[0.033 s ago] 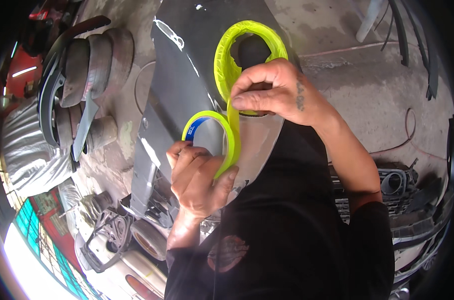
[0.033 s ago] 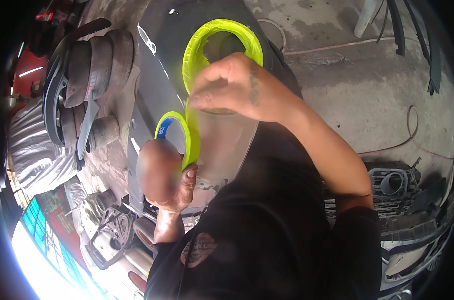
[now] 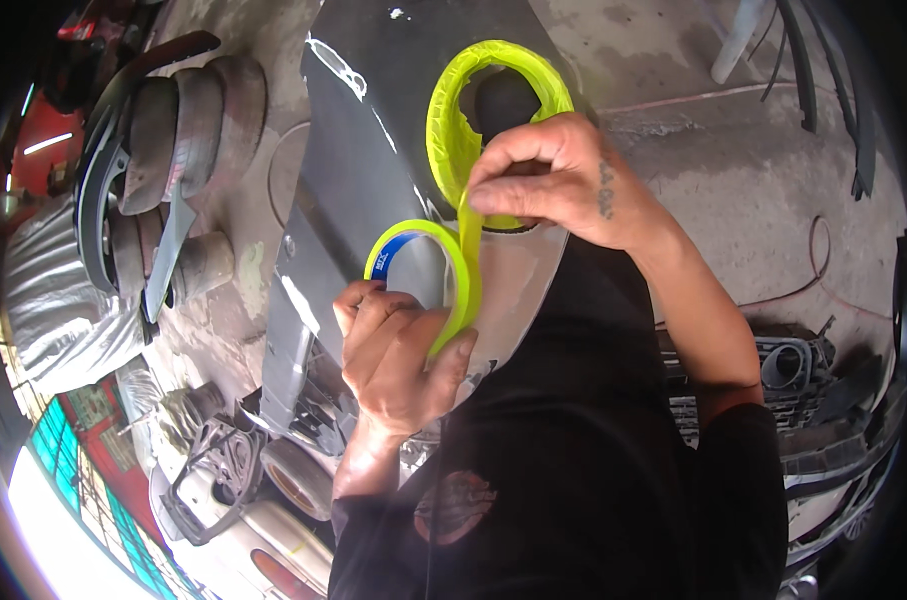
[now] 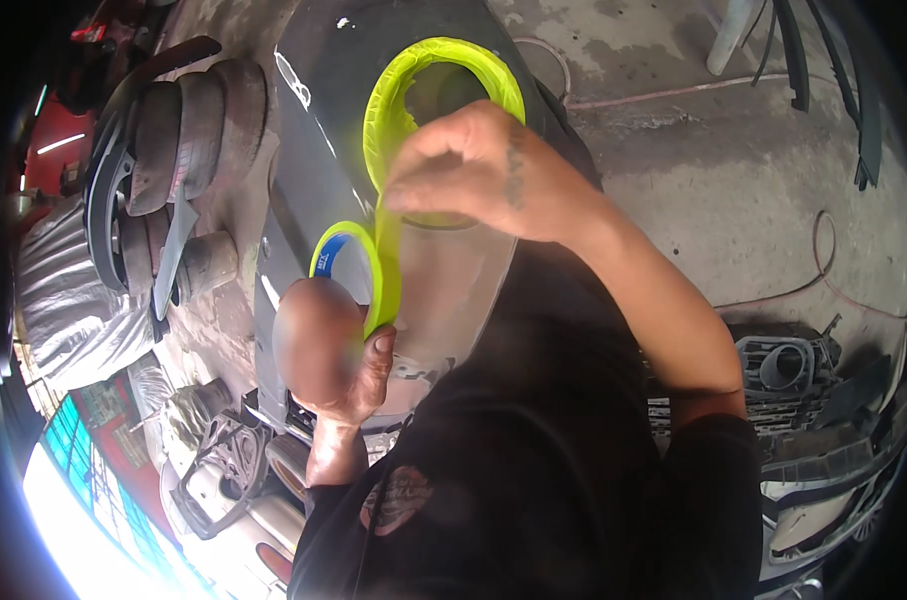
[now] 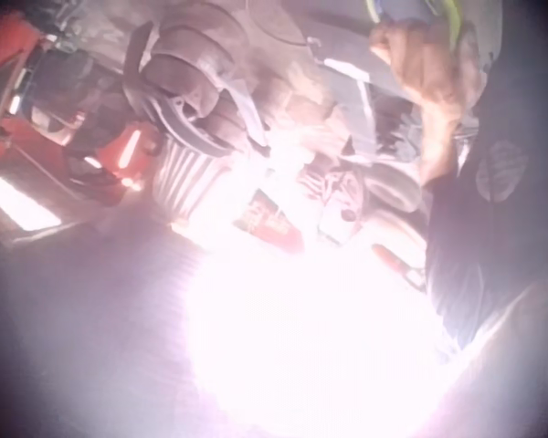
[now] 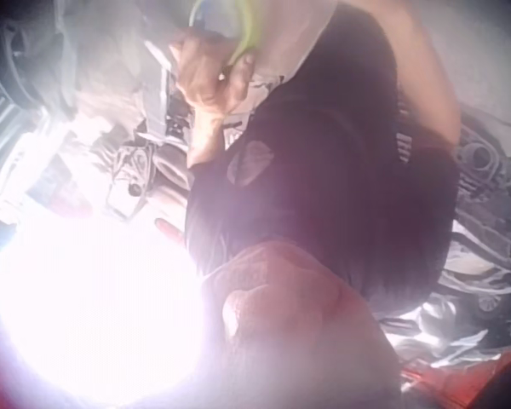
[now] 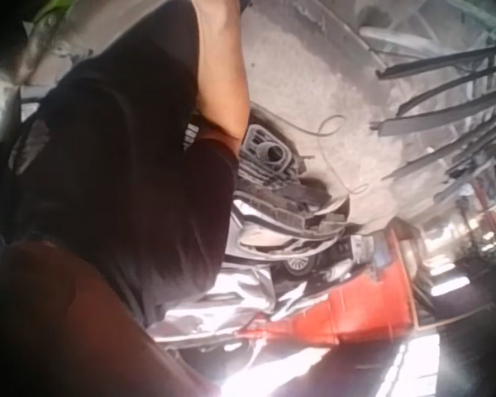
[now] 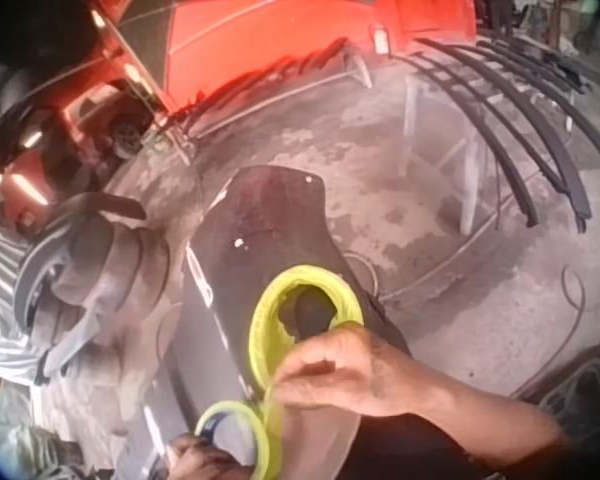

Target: The person applies bright green masking tape around the circular opening of a dark grey car bumper. They carefully wrap the tape along the edge, smooth it down, and then flip the bumper over to continue taping the perimeter of the opening on the other side.

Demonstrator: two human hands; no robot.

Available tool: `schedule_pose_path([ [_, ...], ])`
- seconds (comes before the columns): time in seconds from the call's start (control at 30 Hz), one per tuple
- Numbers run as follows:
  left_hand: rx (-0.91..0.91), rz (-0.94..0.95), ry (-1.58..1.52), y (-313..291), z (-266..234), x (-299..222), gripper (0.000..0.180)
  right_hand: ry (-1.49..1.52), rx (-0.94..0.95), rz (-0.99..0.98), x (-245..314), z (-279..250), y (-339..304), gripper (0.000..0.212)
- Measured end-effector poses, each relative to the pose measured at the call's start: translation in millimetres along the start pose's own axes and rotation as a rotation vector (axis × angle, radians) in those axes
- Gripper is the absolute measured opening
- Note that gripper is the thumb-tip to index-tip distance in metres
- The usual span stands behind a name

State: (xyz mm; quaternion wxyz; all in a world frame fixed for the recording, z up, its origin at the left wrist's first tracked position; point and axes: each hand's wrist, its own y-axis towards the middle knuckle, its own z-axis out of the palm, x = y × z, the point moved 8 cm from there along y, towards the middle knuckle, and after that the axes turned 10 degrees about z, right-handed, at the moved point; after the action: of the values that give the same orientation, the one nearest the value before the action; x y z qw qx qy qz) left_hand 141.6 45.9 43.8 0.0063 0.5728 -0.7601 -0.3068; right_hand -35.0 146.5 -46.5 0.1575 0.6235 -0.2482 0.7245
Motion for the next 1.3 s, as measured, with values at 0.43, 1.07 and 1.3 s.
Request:
schedule_pose_path([
  [0.43, 0.049, 0.022, 0.025, 14, 13, -20, 0.035, -0.549, -0.474, 0.033, -21, -30, 26, 0.013],
  [1.07, 0.008, -0.012, -0.002, 16, 13, -16, 0.037, -0.867, -0.514, -0.05, -26, -17, 44, 0.02],
  [1.3, -0.001, -0.023, 0.004, 17, 11, -20, 0.035, -0.792, -0.511, -0.151, -16, -13, 18, 0.008],
])
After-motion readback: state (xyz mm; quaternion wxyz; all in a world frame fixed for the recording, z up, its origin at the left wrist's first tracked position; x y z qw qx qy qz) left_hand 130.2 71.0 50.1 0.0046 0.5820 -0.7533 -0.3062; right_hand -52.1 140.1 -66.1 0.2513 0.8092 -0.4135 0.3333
